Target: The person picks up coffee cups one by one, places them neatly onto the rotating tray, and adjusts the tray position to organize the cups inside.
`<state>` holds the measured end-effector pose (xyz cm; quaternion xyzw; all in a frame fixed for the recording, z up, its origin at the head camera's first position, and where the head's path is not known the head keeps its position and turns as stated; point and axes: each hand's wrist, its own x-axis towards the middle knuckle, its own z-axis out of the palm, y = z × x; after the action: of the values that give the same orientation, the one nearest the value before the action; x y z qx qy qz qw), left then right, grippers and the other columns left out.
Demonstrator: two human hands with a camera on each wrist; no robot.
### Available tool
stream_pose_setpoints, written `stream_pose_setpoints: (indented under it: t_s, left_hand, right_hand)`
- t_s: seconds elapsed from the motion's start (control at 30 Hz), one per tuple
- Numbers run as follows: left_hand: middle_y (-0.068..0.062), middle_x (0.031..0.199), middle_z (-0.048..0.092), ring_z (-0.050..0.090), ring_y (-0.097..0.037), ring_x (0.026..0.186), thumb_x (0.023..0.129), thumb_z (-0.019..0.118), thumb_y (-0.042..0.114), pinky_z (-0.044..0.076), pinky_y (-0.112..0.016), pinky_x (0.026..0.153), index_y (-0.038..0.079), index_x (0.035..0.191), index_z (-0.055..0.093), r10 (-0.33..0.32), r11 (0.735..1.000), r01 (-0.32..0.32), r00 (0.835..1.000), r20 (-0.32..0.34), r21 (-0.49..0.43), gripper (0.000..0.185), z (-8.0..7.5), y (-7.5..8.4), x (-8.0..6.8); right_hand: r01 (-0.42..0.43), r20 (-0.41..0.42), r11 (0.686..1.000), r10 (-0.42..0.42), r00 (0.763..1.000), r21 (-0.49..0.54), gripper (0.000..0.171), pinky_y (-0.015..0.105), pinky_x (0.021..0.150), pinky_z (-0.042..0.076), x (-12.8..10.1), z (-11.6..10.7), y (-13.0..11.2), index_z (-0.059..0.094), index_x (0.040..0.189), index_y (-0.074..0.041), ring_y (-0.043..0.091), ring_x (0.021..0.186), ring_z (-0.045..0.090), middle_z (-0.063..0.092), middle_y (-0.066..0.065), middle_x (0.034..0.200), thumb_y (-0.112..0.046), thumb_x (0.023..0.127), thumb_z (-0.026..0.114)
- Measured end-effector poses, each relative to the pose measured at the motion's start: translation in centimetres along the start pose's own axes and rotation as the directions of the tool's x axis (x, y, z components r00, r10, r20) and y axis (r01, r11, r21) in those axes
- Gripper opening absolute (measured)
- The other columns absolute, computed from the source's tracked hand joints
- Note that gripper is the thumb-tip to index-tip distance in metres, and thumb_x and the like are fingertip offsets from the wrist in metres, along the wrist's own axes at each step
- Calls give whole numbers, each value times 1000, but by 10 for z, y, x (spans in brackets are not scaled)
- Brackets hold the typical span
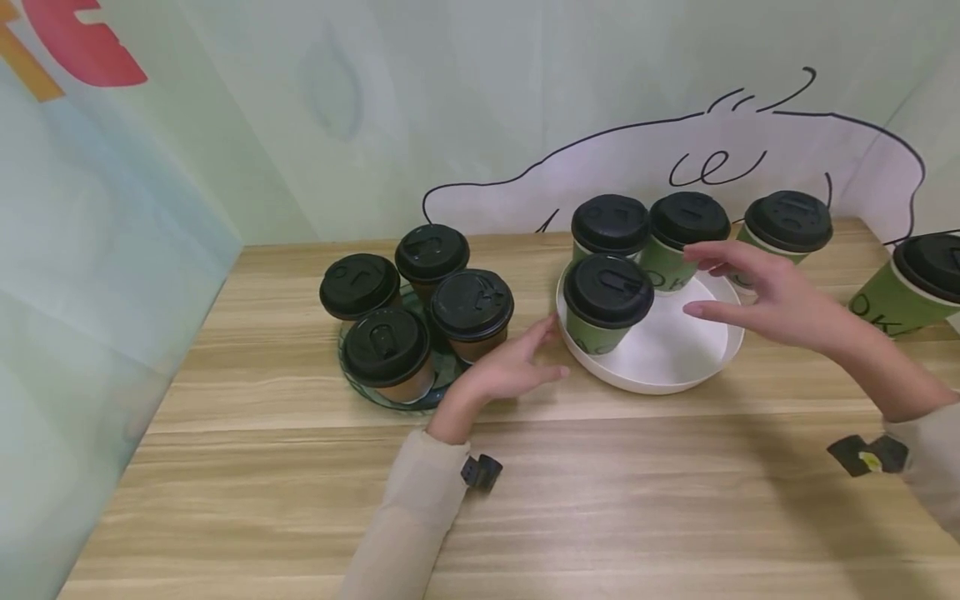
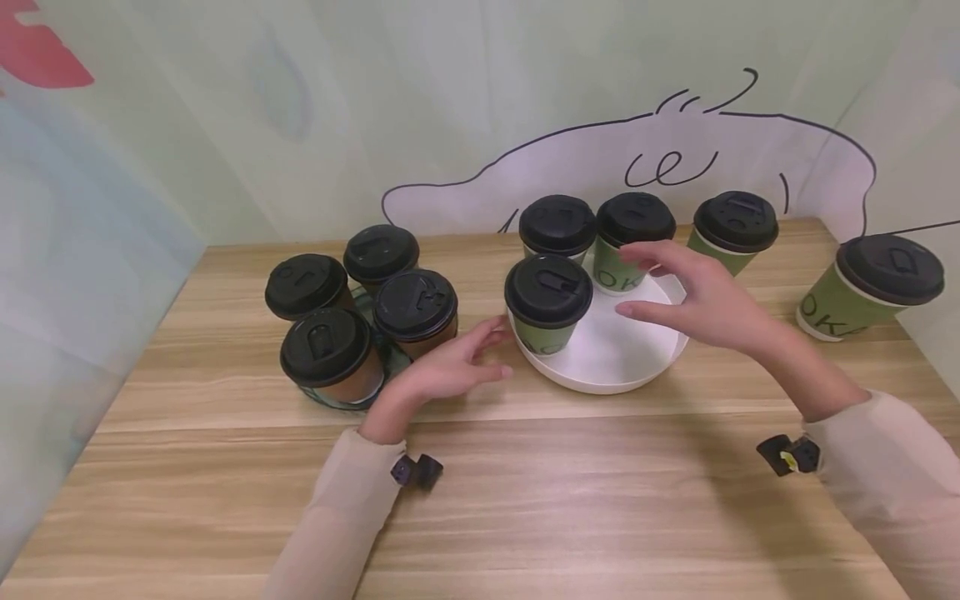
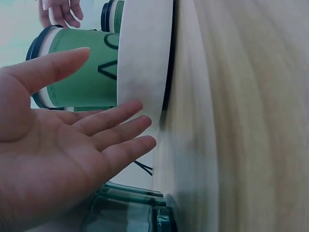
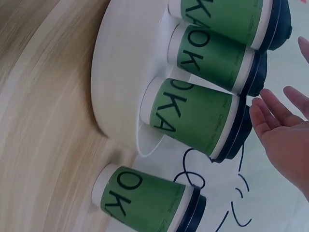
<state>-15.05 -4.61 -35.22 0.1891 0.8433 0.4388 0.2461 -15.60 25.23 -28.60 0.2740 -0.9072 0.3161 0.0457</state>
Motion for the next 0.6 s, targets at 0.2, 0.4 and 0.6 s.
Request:
stream_pose_setpoints:
  t_s: [0.2,0.4,0.6]
  left_hand:
    - [-16,145,29,28,-24,132,90,57,18,25,-37,106,4,146,11,-10,1000,10,1000,11,-6,74,2,-1,1]
    - [-15,145,28,27,-24,132,91,56,20,24,-37,106,4,146,11,-19,1000,19,1000,9,7,73,2,0,0]
    - [-16,143,32,30,-24,131,91,57,16,26,-36,106,2,145,14,10,1000,-10,1000,-3,-10,70,0,2,-2]
  right_hand:
    - [-76,18,997,76,997,-9,60,3,81,30,-3,-5,7,50,128,-5,3,101,44,53,12,122,-11,74,76]
    - [-133,28,991,132,991,9,59,4,78,31,-7,-12,11,48,130,-7,-2,99,44,52,14,122,-12,77,74]
    - [-192,35,981,193,981,-23,59,7,75,31,-11,-20,17,45,132,-7,21,105,47,50,14,124,-17,80,71]
